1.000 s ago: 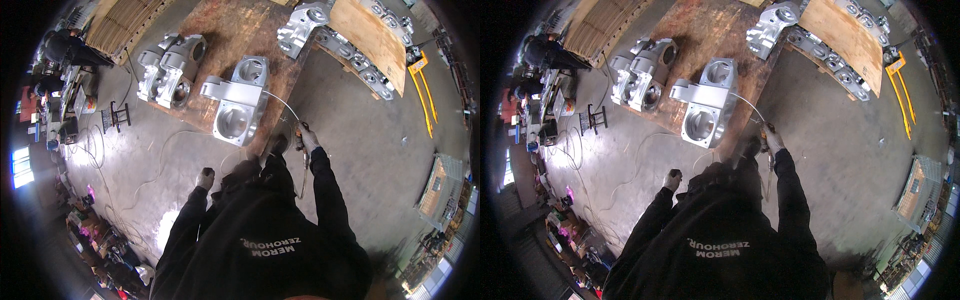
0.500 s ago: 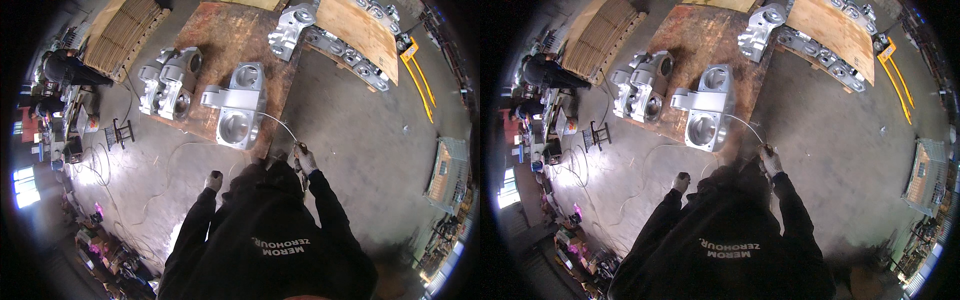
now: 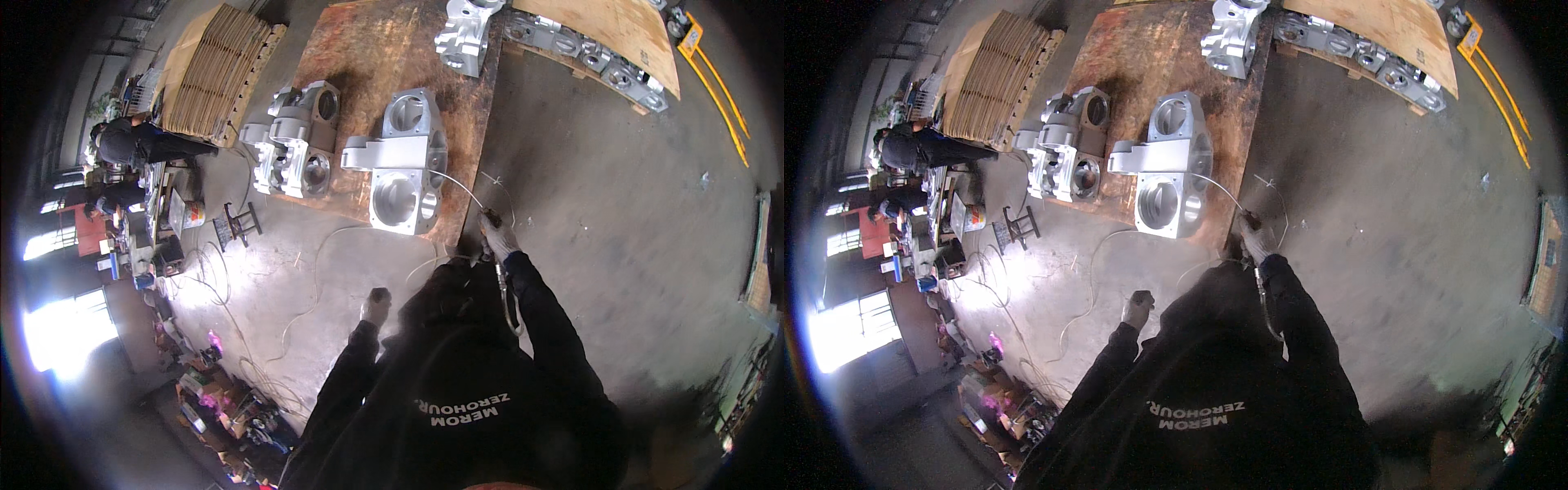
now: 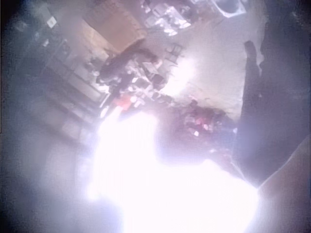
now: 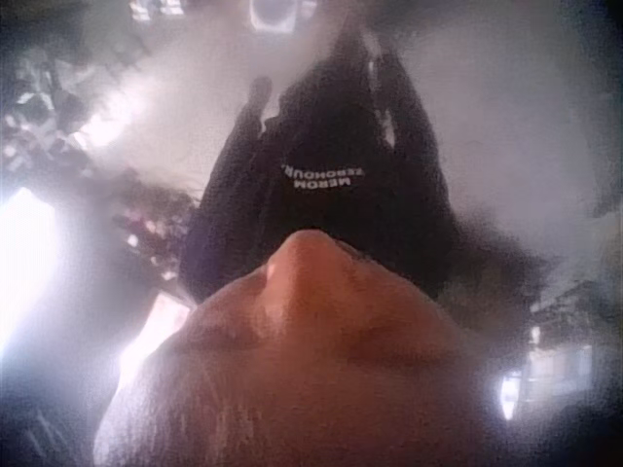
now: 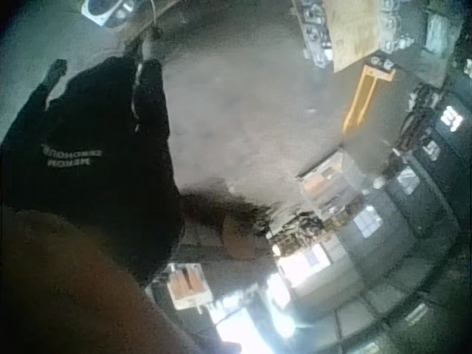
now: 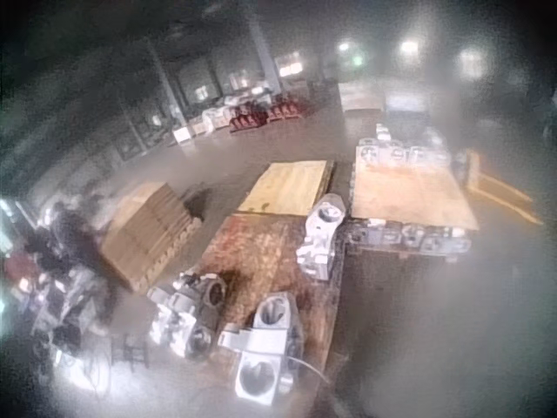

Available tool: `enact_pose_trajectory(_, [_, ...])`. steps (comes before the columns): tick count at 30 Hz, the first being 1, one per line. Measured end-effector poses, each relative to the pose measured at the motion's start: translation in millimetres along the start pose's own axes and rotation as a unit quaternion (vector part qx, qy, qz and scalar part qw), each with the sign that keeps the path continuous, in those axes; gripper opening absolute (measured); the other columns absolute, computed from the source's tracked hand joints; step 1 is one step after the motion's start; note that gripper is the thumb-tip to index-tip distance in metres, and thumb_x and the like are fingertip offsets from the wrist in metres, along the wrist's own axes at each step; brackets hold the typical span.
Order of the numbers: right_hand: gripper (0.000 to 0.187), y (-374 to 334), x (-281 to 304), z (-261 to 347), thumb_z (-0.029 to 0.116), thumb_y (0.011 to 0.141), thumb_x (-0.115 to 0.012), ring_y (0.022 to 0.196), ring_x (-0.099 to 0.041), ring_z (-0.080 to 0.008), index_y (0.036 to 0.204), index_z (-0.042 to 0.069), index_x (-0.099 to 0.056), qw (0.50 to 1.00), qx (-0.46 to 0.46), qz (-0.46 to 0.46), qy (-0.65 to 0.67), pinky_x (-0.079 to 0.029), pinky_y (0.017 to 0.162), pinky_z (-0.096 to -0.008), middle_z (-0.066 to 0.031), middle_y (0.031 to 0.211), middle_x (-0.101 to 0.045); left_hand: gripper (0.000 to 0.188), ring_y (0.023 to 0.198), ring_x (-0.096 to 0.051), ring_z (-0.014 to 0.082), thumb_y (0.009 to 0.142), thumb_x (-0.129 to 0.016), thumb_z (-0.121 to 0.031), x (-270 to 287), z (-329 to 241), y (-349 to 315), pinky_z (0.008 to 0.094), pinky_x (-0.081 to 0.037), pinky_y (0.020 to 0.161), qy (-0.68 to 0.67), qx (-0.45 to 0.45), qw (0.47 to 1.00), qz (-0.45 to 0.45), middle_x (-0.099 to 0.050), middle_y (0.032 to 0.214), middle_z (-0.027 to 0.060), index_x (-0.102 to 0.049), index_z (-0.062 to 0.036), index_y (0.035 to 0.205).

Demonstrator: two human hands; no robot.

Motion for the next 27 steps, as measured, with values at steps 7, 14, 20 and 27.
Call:
enact_pose_trajectory(7, [0.04,5,42,-31,0.041,0.094,-0.055,0.081,-0.062,-0.0193,0.111,0.006,-0.063,0.996,0.052,-0.018,-0.066,-0.047,0.073,-0.0332,-0.0056,0.087,-0.066,0.03,0.079,-0.067,0.0223,0.086,-0.06,-0.034,3,18,-4,0.0356,-0.051,0.072,-0.012,-0.001,1.0,-0.003,-0.069,0.083,0.0126,-0.066,-0.0071,0.097])
enact_pose_trajectory(14, [0.039,-2,13,-41,0.045,0.092,-0.057,0.068,-0.057,-0.0161,0.093,0.005,-0.062,0.992,0.115,-0.031,-0.053,-0.043,0.06,-0.0327,-0.0055,0.078,-0.062,0.023,0.078,-0.066,0.0195,0.089,-0.059,-0.028,23,11,24,0.0346,-0.051,0.069,0.04,-0.097,0.994,-0.009,-0.069,0.083,0.009,-0.064,-0.0084,0.101])
enact_pose_trajectory(20, [0.043,15,18,-64,0.05,0.091,-0.058,0.038,-0.046,-0.0132,0.073,0.011,-0.055,0.996,0.055,-0.06,-0.045,-0.036,0.035,-0.03,-0.0003,0.054,-0.049,0.026,0.075,-0.066,0.019,0.089,-0.06,-0.032,27,-6,24,0.0343,-0.051,0.069,-0.042,-0.074,0.996,0.022,-0.068,0.079,0.0087,-0.064,-0.0078,0.097])
enact_pose_trajectory(27, [0.044,0,19,-36,0.049,0.091,-0.058,0.039,-0.047,-0.0129,0.072,0.01,-0.055,0.997,0.046,-0.057,-0.003,-0.038,0.036,-0.0299,-0.0007,0.055,-0.051,0.025,0.074,-0.063,0.0167,0.088,-0.058,-0.019,35,50,42,0.0301,-0.052,0.068,0.006,-0.04,0.997,0.069,-0.065,0.085,0.009,-0.058,0.0022,0.101])
Point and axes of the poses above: each hand's wrist, its own y-axis towards the middle knuckle, its own x-axis out of the back of the hand, z = x × y, the point moved 3 cm from there along y, towards the middle knuckle
